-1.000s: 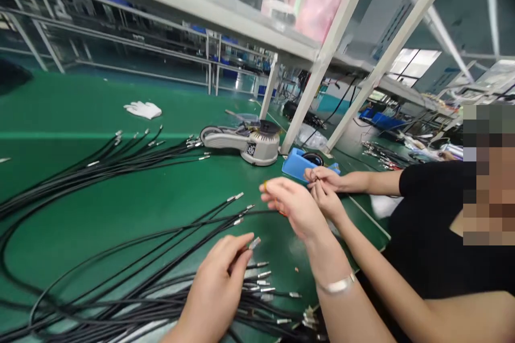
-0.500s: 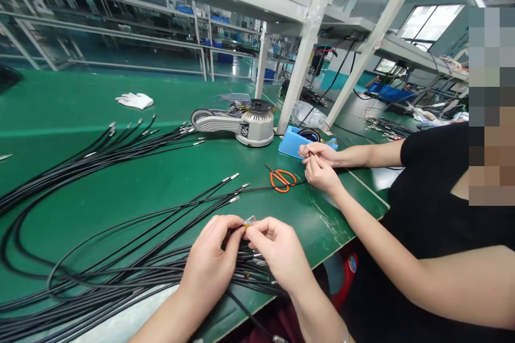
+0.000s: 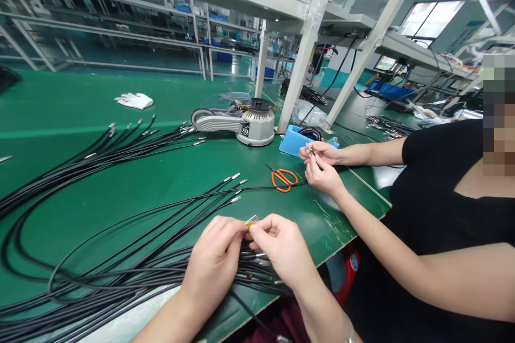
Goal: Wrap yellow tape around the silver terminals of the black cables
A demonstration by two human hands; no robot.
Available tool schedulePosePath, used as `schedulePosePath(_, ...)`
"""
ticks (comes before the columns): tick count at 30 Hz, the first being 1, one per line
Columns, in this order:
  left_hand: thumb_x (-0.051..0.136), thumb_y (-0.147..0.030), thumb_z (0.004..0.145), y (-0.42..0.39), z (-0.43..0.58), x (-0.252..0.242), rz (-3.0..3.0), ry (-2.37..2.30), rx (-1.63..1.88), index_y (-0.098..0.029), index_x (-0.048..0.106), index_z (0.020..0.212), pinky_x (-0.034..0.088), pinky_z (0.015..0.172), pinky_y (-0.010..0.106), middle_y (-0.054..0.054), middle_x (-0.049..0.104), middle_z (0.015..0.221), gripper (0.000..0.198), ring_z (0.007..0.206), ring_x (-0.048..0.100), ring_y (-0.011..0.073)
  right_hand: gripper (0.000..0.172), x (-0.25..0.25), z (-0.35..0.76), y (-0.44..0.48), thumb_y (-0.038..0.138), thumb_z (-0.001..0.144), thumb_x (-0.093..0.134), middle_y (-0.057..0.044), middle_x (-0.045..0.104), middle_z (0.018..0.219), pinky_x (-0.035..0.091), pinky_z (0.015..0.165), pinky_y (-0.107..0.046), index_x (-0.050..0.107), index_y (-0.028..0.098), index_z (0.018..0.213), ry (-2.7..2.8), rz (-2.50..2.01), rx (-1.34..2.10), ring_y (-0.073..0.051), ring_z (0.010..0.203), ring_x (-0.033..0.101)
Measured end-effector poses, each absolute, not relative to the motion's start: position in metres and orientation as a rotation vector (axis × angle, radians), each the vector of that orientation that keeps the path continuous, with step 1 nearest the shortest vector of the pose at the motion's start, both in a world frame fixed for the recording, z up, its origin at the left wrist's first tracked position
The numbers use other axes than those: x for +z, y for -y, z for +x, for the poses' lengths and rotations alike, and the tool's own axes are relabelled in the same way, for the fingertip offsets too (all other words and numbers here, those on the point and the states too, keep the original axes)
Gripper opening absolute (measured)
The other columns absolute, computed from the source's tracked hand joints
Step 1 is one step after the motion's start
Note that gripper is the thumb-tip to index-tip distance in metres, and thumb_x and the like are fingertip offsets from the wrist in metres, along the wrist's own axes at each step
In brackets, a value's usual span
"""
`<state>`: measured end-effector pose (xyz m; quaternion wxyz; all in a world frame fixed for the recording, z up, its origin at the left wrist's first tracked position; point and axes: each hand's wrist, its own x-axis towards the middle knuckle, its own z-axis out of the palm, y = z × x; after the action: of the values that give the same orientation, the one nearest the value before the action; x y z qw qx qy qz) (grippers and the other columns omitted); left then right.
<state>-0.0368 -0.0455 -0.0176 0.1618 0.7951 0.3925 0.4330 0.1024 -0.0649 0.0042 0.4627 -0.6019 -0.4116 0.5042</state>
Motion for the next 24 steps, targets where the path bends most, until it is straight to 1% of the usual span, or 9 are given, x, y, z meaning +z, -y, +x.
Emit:
schedulePosePath(5,0.047,-0.009,0.088,0.0453,-0.0371,-0.0165,2.274,-1.127,1.256,-0.022,0.062,0.086,0.047,0.070,0.021,-0.002,0.066,0.079,0.020,0.076,0.059,0.0110,0.019,0.0053,0.1025,0.0640,0.032,0.072,0.061,-0.009,0.070,0.069,0.052,0.064,-0.032,0.061,0.014,0.068,1.054,-1.501,1.209,-0.021,0.064,0.066)
schedulePosePath(18,0.049,-0.007,0.088,0.0462,-0.0385,-0.0221,2.299,-1.126,1.265,-0.022,0.061,0.097,0.046,0.073,0.020,-0.001,0.063,0.082,0.021,0.079,0.057,0.0110,0.017,0.0027,0.1040,0.0621,0.031,0.073,0.062,-0.007,0.069,0.067,0.052,0.066,-0.033,0.062,0.014,0.067,1.105,-1.479,1.201,-0.020,0.065,0.066)
schedulePosePath(21,0.048,-0.009,0.089,0.0457,-0.0384,-0.0225,2.309,-1.129,1.276,-0.021,0.061,0.099,0.046,0.073,0.020,0.000,0.063,0.082,0.020,0.078,0.057,0.0112,0.019,0.0014,0.1040,0.0608,0.033,0.074,0.063,-0.007,0.069,0.067,0.052,0.066,-0.032,0.062,0.014,0.069,1.087,-1.450,1.227,-0.019,0.065,0.065)
schedulePosePath(24,0.049,-0.014,0.090,0.0441,-0.0383,-0.0209,2.285,-1.194,1.280,-0.020,0.060,0.101,0.047,0.075,0.022,0.001,0.065,0.087,0.016,0.081,0.060,0.0121,0.023,0.0000,0.1027,0.0612,0.036,0.074,0.065,-0.008,0.070,0.070,0.052,0.068,-0.032,0.064,0.013,0.072,1.063,-1.412,1.243,-0.020,0.067,0.066)
